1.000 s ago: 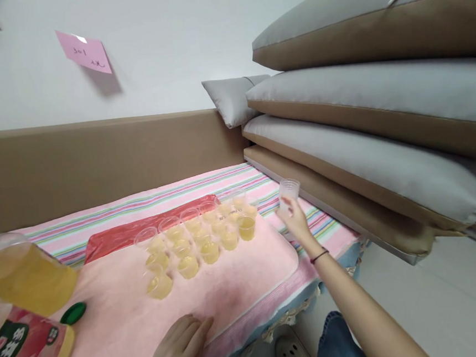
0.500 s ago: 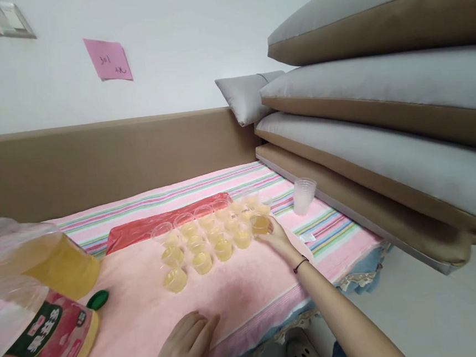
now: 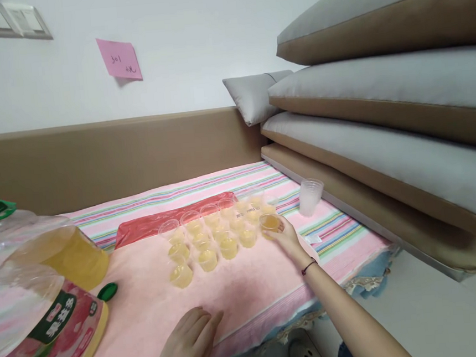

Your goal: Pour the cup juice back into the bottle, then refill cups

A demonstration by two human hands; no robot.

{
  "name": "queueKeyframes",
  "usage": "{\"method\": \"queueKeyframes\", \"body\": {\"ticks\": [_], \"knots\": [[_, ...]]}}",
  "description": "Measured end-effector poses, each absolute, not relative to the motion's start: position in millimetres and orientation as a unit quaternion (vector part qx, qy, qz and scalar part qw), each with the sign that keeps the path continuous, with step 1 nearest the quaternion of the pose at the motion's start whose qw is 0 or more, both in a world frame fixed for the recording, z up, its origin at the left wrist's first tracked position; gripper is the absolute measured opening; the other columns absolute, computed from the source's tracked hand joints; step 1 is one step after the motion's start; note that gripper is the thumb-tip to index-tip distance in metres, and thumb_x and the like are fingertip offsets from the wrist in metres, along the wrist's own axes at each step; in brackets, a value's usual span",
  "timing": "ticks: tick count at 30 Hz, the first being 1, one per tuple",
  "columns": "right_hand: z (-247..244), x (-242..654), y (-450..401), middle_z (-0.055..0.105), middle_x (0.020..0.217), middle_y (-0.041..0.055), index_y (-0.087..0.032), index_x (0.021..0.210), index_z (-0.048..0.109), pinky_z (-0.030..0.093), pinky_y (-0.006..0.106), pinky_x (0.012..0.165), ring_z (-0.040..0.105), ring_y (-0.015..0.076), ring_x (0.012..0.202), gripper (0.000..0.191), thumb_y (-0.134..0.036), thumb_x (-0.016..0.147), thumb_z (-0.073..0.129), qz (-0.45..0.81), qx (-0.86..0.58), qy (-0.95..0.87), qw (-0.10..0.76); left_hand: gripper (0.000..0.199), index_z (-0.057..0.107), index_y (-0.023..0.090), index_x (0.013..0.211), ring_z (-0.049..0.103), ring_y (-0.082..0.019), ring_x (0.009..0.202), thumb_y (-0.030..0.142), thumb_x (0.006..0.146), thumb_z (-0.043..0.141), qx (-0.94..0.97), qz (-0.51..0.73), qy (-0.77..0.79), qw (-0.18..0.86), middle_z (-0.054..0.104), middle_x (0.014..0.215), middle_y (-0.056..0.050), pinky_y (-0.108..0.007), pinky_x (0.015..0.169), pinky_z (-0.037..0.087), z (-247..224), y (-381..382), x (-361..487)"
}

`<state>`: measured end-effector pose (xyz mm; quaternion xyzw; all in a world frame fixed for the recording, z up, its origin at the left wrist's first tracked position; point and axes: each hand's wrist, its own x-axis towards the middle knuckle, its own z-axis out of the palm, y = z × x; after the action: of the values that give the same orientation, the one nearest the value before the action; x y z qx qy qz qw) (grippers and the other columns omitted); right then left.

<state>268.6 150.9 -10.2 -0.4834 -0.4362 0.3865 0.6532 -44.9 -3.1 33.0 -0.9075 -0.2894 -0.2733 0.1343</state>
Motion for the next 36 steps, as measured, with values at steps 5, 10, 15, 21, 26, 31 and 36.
{"method": "queueKeyframes", "body": {"ticks": [5, 10, 15, 21, 26, 31, 36], "knots": [[-3.7, 273.7, 144.2, 0.074, 0.109, 0.0076, -0.022, 0.104, 0.064, 0.046, 0.052, 0.103, 0.067, 0.0299, 0.108, 0.065, -0.028, 0.045, 0.091, 0.373, -0.492, -0.430, 0.659, 0.031, 0.058, 0.011, 0.115, 0.063, -0.018, 0.073, 0.013, 0.098, 0.032, -0.908, -0.275, -0.287, 0.131, 0.067, 0.081, -0.007, -0.033, 0.074, 0.056, 34.7, -5.2, -45.8], [0.6, 273.3, 126.2, 0.074, 0.113, 0.0092, -0.022, 0.104, 0.065, 0.048, 0.051, 0.102, 0.066, 0.0312, 0.111, 0.065, -0.030, 0.045, 0.090, 0.367, -0.497, -0.436, 0.654, 0.032, 0.057, 0.010, 0.116, 0.062, -0.019, 0.074, 0.012, 0.098, 0.031, -0.910, -0.272, -0.286, 0.127, 0.066, 0.081, -0.007, -0.033, 0.073, 0.056, 35.8, -6.4, -46.7], [5.8, 264.2, 97.3, 0.074, 0.110, 0.0084, -0.022, 0.103, 0.067, 0.051, 0.050, 0.099, 0.068, 0.0306, 0.106, 0.061, -0.030, 0.047, 0.090, 0.371, -0.502, -0.443, 0.643, 0.029, 0.056, 0.011, 0.116, 0.062, -0.019, 0.074, 0.009, 0.095, 0.036, -0.910, -0.270, -0.292, 0.116, 0.066, 0.081, -0.007, -0.034, 0.071, 0.055, 33.8, -7.0, -47.8], [9.9, 239.6, 63.7, 0.075, 0.109, 0.0082, -0.023, 0.103, 0.067, 0.054, 0.048, 0.095, 0.069, 0.0305, 0.104, 0.061, -0.032, 0.048, 0.091, 0.387, -0.498, -0.460, 0.625, 0.028, 0.053, 0.012, 0.118, 0.060, -0.019, 0.074, 0.007, 0.093, 0.043, -0.913, -0.265, -0.294, 0.098, 0.065, 0.081, -0.005, -0.033, 0.067, 0.052, 27.5, -7.3, -45.9], [0.8, 217.5, 49.0, 0.074, 0.112, 0.0084, -0.024, 0.104, 0.068, 0.054, 0.047, 0.095, 0.067, 0.0307, 0.108, 0.061, -0.028, 0.048, 0.091, 0.432, -0.487, -0.468, 0.598, 0.026, 0.053, 0.011, 0.117, 0.059, -0.019, 0.074, 0.008, 0.092, 0.046, -0.916, -0.255, -0.295, 0.093, 0.064, 0.080, -0.005, -0.032, 0.067, 0.051, 25.3, -8.9, -45.3], [-9.5, 205.7, 45.7, 0.074, 0.110, 0.0089, -0.024, 0.103, 0.067, 0.054, 0.048, 0.096, 0.068, 0.0308, 0.107, 0.061, -0.026, 0.046, 0.091, 0.450, -0.482, -0.469, 0.587, 0.025, 0.053, 0.011, 0.117, 0.057, -0.019, 0.072, 0.011, 0.094, 0.045, -0.916, -0.253, -0.295, 0.096, 0.063, 0.078, -0.004, -0.032, 0.066, 0.051, 24.3, -9.5, -50.0], [-14.7, 203.3, 45.6, 0.074, 0.111, 0.0089, -0.024, 0.106, 0.066, 0.054, 0.047, 0.095, 0.067, 0.0303, 0.108, 0.062, -0.028, 0.048, 0.090, 0.450, -0.485, -0.468, 0.585, 0.025, 0.053, 0.012, 0.118, 0.057, -0.019, 0.073, 0.011, 0.094, 0.044, -0.914, -0.255, -0.303, 0.091, 0.063, 0.079, -0.004, -0.032, 0.066, 0.050, 22.5, -9.2, -53.4]]}}
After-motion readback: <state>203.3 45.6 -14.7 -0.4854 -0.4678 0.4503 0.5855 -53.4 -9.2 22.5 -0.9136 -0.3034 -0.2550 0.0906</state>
